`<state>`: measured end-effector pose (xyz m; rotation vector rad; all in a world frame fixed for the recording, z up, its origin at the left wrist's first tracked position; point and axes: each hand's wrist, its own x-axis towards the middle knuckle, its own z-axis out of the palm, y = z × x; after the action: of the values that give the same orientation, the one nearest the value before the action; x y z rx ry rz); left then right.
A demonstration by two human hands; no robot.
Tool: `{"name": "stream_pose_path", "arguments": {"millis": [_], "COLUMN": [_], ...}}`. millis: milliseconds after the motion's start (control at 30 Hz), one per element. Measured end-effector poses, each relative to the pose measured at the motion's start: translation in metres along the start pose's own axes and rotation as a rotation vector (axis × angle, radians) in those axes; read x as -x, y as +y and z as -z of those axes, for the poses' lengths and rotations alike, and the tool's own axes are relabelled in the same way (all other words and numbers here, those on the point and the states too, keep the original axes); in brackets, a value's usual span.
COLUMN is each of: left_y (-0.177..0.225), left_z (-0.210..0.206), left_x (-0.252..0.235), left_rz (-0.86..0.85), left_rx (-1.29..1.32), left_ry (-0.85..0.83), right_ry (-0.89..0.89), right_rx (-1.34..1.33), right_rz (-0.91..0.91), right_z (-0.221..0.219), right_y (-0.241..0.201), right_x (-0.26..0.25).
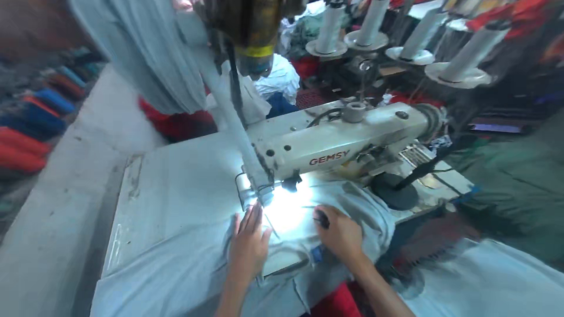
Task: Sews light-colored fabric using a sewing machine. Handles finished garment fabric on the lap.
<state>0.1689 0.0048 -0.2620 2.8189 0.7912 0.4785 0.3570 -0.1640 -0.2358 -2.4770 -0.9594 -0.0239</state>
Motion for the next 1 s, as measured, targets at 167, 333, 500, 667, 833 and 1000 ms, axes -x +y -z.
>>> {"name": "stream_pose_path", "arguments": {"millis": [167,333,500,667,833,1000], "left_y": [0.0,-0.004,-0.018,-0.028,-0.027,-0.034], "left_z": [0.001,0.005,0.009,0.007,0.004,0.008], "left_x": [0.0,0.0,-0.013,-0.033,-0.034,-0.057], "left_rz": [-0.008,-0.045,-0.128,-0.134,-0.151,-0.079], "left_rx": [0.011,0.103,0.119,0.056,-0.016,0.058], "left_ry": [0.021,0.004,-0.004,0.0,0.042,-0.083], "right_ry": [-0.229,-0.358,-0.172,-0.389,-0.18,-0.24], "right_rx": [0.025,-0.065,0.147,0.196,0.136,0.057], "right_rz": [0.001,0.249,0.334,0.277,0.369,0.355], "right_z": [0.018,-0.009,-0.047,-0.045,-0.048,-0.035], "right_y": [-0.042,-0.097,-0.1,-0.112,-0.099,-0.093], "right_x": [-0.006,0.006,0.002,-0.017,-0.008,0.006]}}
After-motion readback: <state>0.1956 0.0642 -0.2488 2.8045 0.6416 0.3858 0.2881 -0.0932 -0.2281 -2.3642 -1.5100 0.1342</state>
